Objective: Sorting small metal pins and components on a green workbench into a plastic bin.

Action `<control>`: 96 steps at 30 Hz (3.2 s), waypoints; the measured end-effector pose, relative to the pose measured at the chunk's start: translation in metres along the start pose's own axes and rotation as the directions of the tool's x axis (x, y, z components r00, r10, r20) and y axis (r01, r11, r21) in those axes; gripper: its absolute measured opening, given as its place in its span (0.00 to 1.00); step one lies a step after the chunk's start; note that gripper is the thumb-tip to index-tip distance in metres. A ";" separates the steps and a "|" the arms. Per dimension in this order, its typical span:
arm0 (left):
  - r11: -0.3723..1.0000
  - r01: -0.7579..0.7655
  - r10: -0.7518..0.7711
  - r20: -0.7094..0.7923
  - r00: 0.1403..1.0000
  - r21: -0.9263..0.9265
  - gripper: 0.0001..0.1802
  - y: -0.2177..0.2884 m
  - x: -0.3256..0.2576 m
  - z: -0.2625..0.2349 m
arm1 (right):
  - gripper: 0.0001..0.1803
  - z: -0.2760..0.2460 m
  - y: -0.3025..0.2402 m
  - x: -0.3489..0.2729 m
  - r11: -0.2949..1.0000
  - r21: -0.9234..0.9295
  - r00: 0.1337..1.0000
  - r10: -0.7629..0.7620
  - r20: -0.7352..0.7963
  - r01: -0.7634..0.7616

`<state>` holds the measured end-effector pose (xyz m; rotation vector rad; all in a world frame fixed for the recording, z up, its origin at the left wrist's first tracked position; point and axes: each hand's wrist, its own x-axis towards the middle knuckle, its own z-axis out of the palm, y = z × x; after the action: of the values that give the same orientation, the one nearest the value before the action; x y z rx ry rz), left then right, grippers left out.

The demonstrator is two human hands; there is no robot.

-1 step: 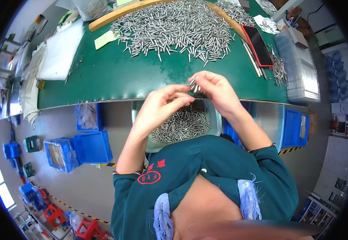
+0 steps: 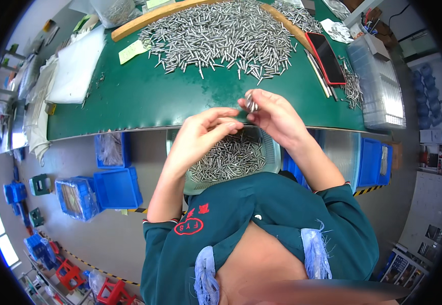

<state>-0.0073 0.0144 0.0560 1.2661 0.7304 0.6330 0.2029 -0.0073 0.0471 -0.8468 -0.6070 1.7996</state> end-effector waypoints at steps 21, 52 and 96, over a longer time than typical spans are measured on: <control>0.279 -0.028 0.626 -0.159 0.763 0.960 0.07 -0.005 0.038 -0.047 | 0.08 0.007 -0.002 -0.008 0.277 -0.847 0.875 -0.318 0.365 0.454; 0.044 0.261 0.699 -0.216 0.682 0.964 0.12 0.016 0.042 -0.109 | 0.14 -0.023 -0.006 0.035 -0.312 -0.897 0.718 -0.540 0.439 0.313; 0.301 -0.125 0.481 -0.037 0.876 0.945 0.08 -0.024 0.024 0.001 | 0.08 -0.013 0.011 0.008 -0.403 -0.866 0.759 -0.451 0.469 0.295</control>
<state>0.0089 0.0278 0.0292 2.4949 1.2228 0.7722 0.2047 -0.0035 0.0289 -1.4231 -2.1535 0.0593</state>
